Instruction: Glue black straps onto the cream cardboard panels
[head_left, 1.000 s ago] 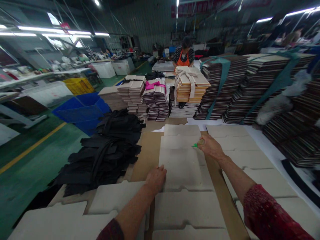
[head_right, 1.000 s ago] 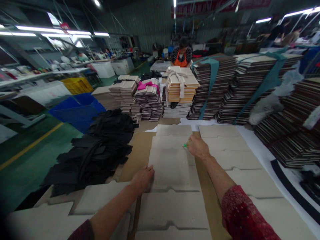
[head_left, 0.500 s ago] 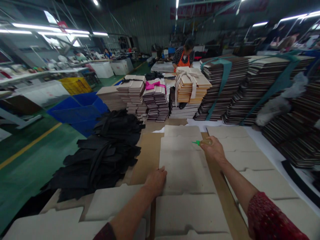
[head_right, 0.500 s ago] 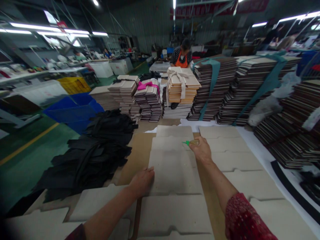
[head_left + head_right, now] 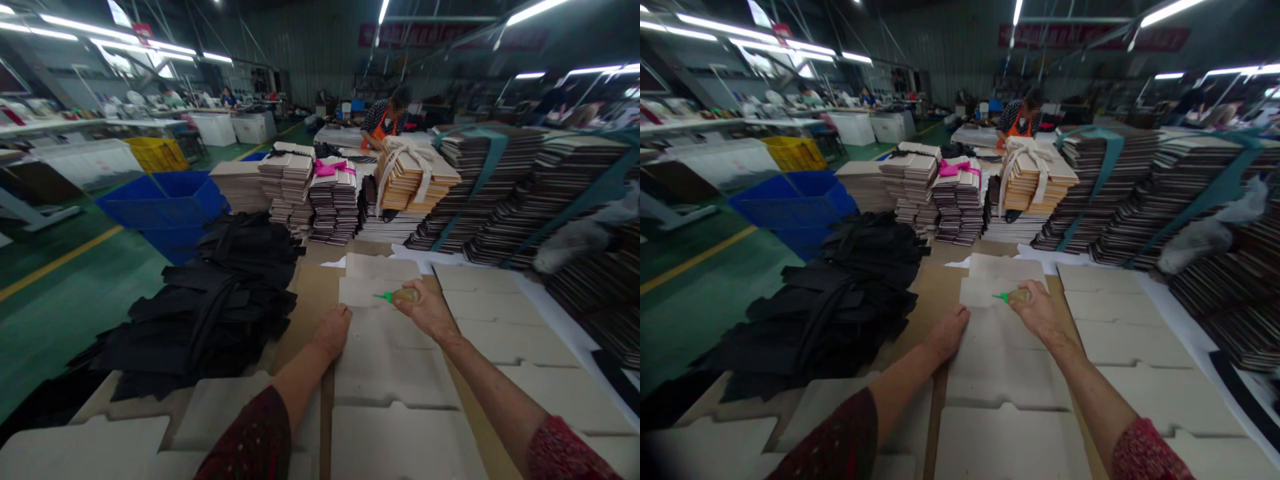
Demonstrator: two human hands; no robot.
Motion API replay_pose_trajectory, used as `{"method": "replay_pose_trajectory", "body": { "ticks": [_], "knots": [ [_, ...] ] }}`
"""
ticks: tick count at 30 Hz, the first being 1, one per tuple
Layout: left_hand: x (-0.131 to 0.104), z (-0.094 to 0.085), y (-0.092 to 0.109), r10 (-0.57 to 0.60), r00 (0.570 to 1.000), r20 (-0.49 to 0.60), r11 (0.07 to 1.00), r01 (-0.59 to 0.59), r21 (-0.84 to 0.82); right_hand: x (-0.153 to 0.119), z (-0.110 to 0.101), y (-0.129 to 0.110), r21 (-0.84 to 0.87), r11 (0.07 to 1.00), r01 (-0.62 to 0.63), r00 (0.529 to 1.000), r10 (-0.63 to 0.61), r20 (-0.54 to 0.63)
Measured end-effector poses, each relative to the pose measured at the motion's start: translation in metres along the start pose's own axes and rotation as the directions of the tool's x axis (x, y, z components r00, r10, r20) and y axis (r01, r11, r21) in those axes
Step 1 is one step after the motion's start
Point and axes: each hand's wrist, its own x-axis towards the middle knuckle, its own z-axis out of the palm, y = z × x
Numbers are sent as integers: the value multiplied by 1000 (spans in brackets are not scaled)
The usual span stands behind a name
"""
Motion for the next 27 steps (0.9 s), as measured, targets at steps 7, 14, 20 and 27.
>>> {"method": "replay_pose_trajectory", "body": {
  "ticks": [7,14,20,27],
  "knots": [
    [11,33,10,-178,976,-127,984,176,-28,-2,35,-30,-78,990,117,990,-110,90],
    [23,39,10,-230,958,-172,973,226,-39,6,40,-37,-176,956,236,963,-205,177],
    [21,39,4,-205,961,-187,979,203,-27,14,36,-47,-229,910,347,923,-289,253],
    [20,46,5,-237,945,-228,972,230,-54,31,24,-46,-250,889,384,900,-301,315]
  ]
}}
